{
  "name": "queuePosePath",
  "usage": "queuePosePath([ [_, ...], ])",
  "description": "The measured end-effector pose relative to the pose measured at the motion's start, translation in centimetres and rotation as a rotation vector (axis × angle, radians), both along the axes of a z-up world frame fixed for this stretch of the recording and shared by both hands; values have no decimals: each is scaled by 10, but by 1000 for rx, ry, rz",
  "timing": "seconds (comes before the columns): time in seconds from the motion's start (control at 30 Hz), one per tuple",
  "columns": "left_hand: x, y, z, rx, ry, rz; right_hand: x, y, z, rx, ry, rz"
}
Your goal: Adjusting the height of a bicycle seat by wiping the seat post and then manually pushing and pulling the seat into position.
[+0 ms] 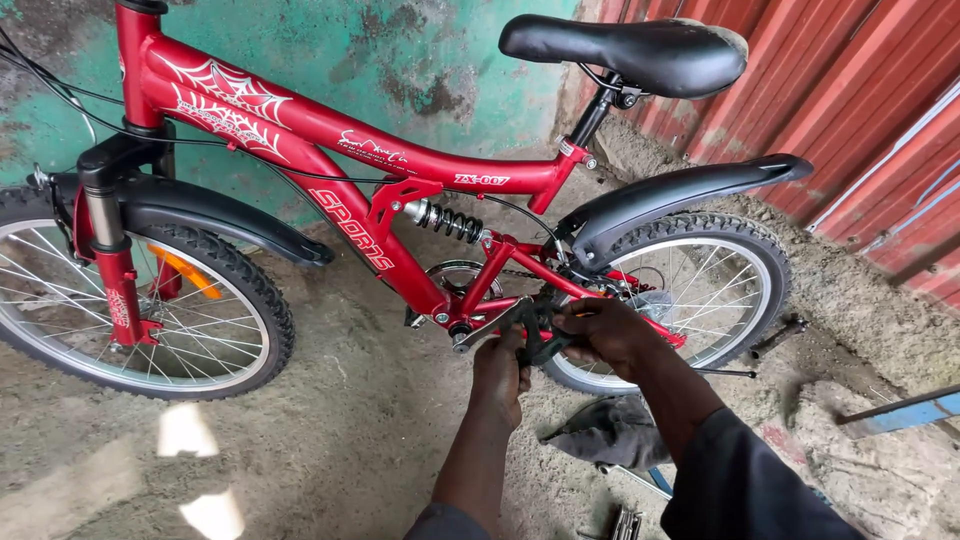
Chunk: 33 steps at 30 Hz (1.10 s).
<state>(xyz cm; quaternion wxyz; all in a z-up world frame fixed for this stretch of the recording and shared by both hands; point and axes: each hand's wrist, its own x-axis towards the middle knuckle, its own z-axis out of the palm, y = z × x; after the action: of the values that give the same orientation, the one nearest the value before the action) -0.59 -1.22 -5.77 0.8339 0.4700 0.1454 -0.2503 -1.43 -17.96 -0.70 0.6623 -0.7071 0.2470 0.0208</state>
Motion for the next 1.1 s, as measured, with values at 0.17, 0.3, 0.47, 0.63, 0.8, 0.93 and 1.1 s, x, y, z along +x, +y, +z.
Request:
queuePosePath([
  [0.17, -8, -1, 34, 21, -143, 141, -12, 10, 7, 37, 106, -54],
  [0.3, -3, -3, 14, 40, -230, 122, -6, 10, 1, -11, 31, -16],
  [0.47, -5, 5, -5, -55, -205, -10, -9, 18, 13, -25, -56, -4],
  [0.63, 2, -9, -36, -56, -50, -88, -23, 32, 39, -126, -201, 105],
  [0.8, 2, -6, -23, 312, -236, 130, -48, 34, 74, -342, -200, 209],
  [0.93, 5, -11, 28, 643, -669, 535, -62, 29, 98, -439, -231, 229],
  [1.1, -27, -18, 103, 484, -1020, 380, -84, 9, 145, -442, -159, 382],
])
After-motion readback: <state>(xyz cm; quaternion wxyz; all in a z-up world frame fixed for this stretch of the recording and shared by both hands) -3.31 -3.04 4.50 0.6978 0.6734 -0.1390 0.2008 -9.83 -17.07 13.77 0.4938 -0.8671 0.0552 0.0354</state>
